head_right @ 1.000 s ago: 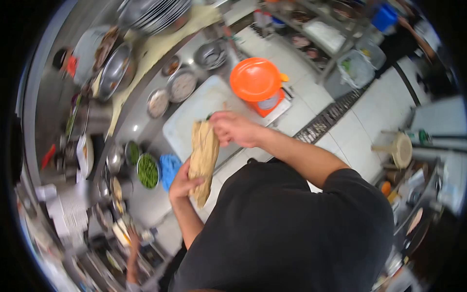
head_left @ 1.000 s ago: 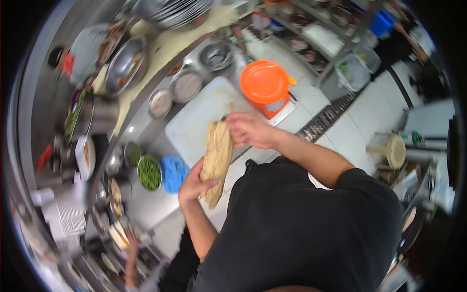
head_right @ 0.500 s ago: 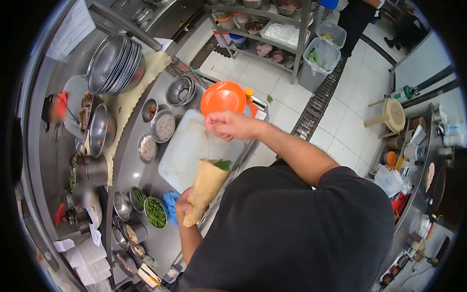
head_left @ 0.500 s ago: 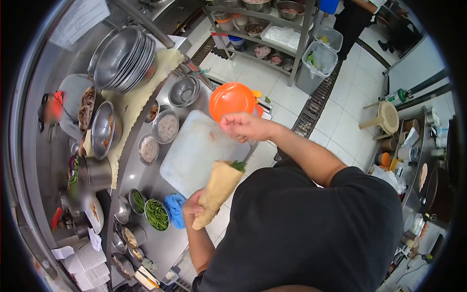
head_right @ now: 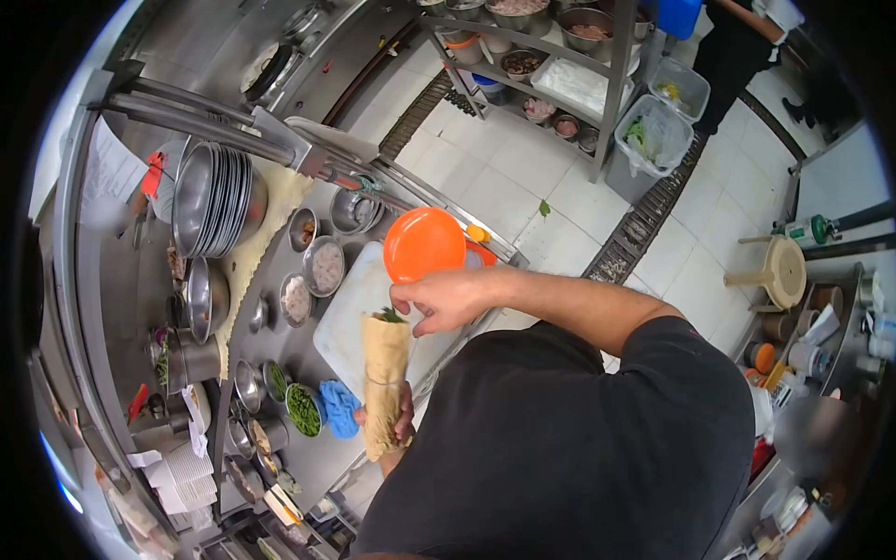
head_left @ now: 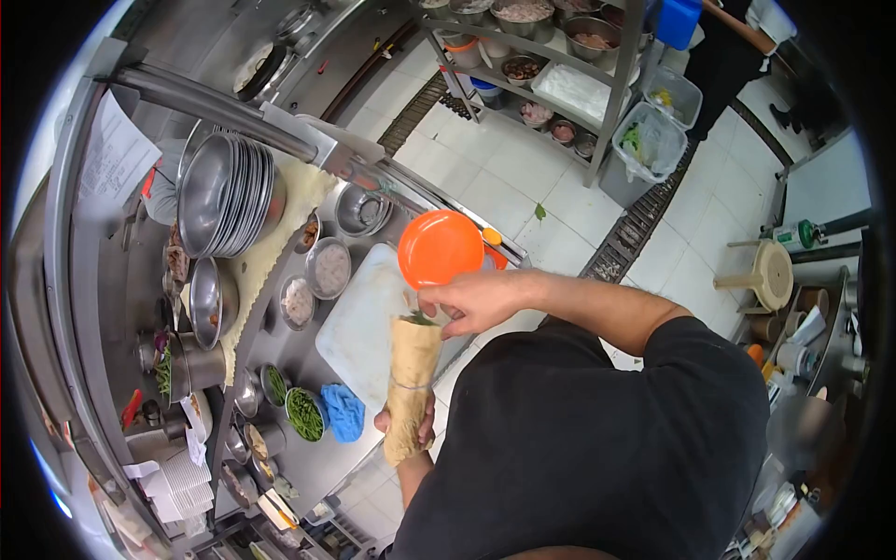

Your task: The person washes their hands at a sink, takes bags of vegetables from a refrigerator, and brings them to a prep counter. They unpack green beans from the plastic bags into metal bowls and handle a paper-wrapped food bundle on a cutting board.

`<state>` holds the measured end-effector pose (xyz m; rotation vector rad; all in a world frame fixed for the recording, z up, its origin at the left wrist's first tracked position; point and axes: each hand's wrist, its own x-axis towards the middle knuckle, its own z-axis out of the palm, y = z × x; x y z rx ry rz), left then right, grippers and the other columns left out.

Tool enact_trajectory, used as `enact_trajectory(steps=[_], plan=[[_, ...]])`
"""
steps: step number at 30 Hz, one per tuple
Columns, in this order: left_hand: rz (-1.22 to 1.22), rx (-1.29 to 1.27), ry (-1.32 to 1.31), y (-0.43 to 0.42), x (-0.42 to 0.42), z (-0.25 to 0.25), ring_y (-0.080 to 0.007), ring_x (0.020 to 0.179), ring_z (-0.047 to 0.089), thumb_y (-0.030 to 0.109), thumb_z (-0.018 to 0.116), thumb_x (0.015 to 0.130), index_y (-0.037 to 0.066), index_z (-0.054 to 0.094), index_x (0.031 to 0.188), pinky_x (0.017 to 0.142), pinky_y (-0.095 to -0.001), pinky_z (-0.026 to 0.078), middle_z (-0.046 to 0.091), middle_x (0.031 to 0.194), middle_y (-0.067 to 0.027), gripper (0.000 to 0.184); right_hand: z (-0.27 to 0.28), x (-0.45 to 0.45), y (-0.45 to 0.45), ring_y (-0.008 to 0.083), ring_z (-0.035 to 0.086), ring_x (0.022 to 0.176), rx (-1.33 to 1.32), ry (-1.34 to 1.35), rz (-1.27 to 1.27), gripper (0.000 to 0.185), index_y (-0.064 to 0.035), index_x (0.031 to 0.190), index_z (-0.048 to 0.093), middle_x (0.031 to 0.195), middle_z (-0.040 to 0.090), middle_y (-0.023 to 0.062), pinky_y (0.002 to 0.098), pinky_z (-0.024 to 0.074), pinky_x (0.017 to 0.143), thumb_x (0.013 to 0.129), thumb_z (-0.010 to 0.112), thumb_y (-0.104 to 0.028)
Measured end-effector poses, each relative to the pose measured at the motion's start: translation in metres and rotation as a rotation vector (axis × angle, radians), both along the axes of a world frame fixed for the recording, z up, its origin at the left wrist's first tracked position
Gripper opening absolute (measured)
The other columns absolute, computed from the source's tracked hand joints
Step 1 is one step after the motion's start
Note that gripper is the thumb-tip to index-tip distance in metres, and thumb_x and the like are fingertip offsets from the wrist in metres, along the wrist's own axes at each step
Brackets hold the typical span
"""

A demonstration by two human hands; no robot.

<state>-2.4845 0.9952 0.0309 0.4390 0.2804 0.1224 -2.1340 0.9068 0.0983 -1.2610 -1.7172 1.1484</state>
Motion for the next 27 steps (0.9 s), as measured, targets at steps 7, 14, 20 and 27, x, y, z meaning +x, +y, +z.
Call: enact_trajectory(steps=[7, 14, 20, 27], plan=[[0.098, 0.033, 0.158, -0.021, 0.022, 0.025, -0.0346, 0.049, 0.061, 0.025, 0.074, 0.069, -0.019, 0.033, 0.140, 0.038, -0.0391, 0.053, 0.059, 0.100, -0.0370, 0.094, -0.018, 0.038, -0.015, 0.0302, 0.067, 0.071, 0.117, -0.130, 0.191, 0.023, -0.0070, 0.102, 0.074, 0.077, 0.067, 0.0095, 0.0427, 0.0498, 0.064, 0.086, 0.073, -0.023], [0.143, -0.182, 0.101, -0.028, 0.046, 0.014, -0.0300, 0.042, 0.054, 0.036, 0.070, 0.071, -0.014, 0.042, 0.131, 0.033, -0.0356, 0.050, 0.052, 0.090, -0.0303, 0.083, -0.021, 0.042, -0.026, 0.0284, 0.065, 0.075, 0.423, 0.056, -0.384, 0.012, -0.0102, 0.103, 0.075, 0.082, 0.065, 0.0077, 0.0401, 0.0530, 0.071, 0.092, 0.070, -0.012], [0.112, -0.098, 0.182, -0.026, 0.057, 0.024, -0.0301, 0.047, 0.059, 0.030, 0.069, 0.076, -0.014, 0.040, 0.137, 0.037, -0.0359, 0.054, 0.054, 0.094, -0.0307, 0.081, -0.023, 0.053, -0.023, 0.0189, 0.056, 0.108, 0.281, 0.514, -0.446, 0.008, -0.0033, 0.095, 0.072, 0.111, 0.058, 0.0063, 0.0340, 0.0469, 0.095, 0.095, 0.066, -0.008], [0.094, -0.011, 0.333, -0.021, 0.054, 0.022, -0.0323, 0.055, 0.065, 0.028, 0.075, 0.070, -0.016, 0.044, 0.134, 0.041, -0.0367, 0.056, 0.061, 0.096, -0.0287, 0.083, 0.004, 0.115, -0.035, 0.0118, 0.057, 0.081, -0.102, 0.897, -0.012, 0.019, -0.0029, 0.083, 0.058, 0.083, 0.059, 0.0050, 0.0299, 0.0462, 0.077, 0.099, 0.059, -0.013]])
